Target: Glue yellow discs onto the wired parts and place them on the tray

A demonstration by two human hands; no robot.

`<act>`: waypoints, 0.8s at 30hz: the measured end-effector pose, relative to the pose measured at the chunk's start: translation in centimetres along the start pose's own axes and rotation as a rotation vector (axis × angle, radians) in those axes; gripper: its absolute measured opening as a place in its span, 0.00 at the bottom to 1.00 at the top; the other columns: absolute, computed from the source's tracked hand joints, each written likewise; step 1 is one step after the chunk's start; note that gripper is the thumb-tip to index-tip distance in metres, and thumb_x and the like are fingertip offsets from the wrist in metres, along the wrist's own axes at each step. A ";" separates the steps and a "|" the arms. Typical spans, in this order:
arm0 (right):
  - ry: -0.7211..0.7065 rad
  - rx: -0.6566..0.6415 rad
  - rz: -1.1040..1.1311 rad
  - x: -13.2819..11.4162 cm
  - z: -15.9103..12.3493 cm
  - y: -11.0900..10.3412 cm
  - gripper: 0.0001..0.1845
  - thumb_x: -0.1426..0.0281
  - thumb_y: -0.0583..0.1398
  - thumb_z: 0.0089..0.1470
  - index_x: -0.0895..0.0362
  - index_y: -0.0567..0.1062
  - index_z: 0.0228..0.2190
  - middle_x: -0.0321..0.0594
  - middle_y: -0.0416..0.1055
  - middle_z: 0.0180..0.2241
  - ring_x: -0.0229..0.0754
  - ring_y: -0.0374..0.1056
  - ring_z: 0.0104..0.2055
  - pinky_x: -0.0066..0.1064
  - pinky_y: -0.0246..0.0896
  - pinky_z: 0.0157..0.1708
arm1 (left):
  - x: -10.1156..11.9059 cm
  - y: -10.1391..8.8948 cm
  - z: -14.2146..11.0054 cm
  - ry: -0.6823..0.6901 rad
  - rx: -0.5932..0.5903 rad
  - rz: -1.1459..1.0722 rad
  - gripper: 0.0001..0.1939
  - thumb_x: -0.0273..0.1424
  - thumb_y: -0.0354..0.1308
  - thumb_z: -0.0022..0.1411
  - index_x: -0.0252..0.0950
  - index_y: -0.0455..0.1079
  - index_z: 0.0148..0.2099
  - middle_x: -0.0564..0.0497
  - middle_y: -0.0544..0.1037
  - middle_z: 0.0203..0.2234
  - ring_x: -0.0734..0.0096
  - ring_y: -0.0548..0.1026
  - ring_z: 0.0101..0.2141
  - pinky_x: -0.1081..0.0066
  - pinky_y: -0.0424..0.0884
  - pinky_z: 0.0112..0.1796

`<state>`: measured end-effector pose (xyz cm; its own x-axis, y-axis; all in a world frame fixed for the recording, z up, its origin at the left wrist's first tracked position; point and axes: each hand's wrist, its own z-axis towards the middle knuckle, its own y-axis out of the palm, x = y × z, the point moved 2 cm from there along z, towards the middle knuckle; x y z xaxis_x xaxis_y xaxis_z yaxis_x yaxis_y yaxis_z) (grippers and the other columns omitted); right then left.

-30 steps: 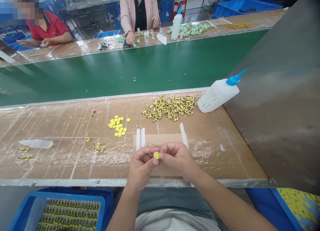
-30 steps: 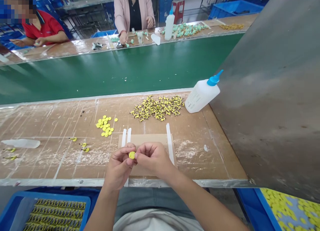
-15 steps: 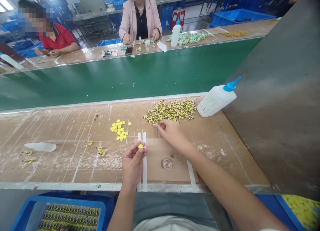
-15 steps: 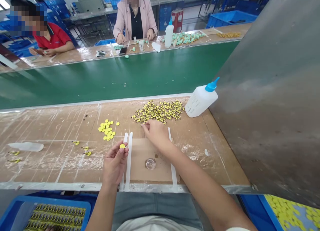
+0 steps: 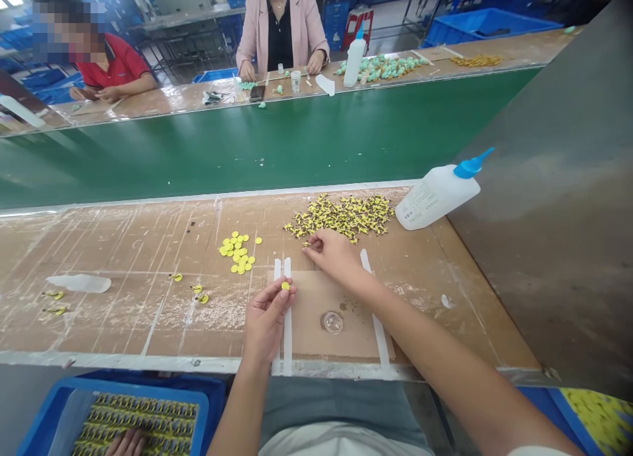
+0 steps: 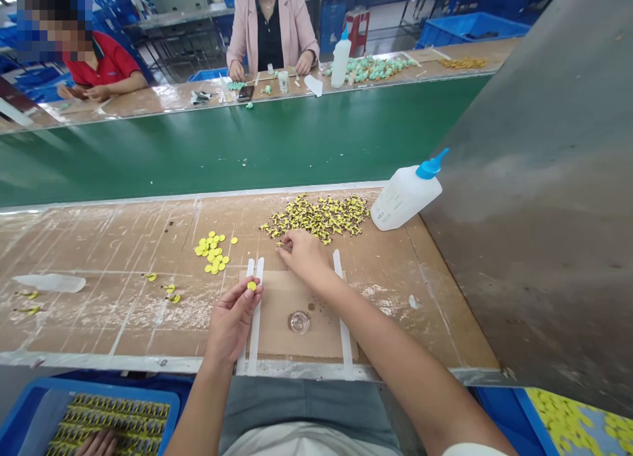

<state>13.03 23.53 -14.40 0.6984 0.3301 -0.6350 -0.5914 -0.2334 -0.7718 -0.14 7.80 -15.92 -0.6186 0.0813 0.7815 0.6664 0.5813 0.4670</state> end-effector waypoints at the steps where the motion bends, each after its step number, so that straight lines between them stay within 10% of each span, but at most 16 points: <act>1: -0.022 -0.009 0.018 0.0 0.0 0.0 0.05 0.67 0.65 0.54 0.54 0.77 0.34 0.38 0.78 0.36 0.41 0.73 0.38 0.29 0.61 0.37 | 0.0 0.0 0.0 0.000 -0.005 0.001 0.20 0.30 0.76 0.44 0.35 0.81 0.42 0.44 0.84 0.40 0.69 0.82 0.37 0.74 0.77 0.43; 24: -0.365 -0.134 -0.245 0.7 -0.7 -1.1 0.13 0.65 0.58 0.64 0.53 0.78 0.46 0.42 0.72 0.48 0.42 0.72 0.43 0.29 0.60 0.37 | -0.1 0.3 0.0 0.005 -0.045 0.034 0.19 0.30 0.74 0.47 0.35 0.81 0.43 0.44 0.83 0.40 0.71 0.81 0.36 0.73 0.76 0.43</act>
<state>14.44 23.40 -14.03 0.6090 0.6856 -0.3988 -0.3523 -0.2167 -0.9105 0.11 7.96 -15.84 -0.5932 0.0961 0.7993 0.7050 0.5413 0.4582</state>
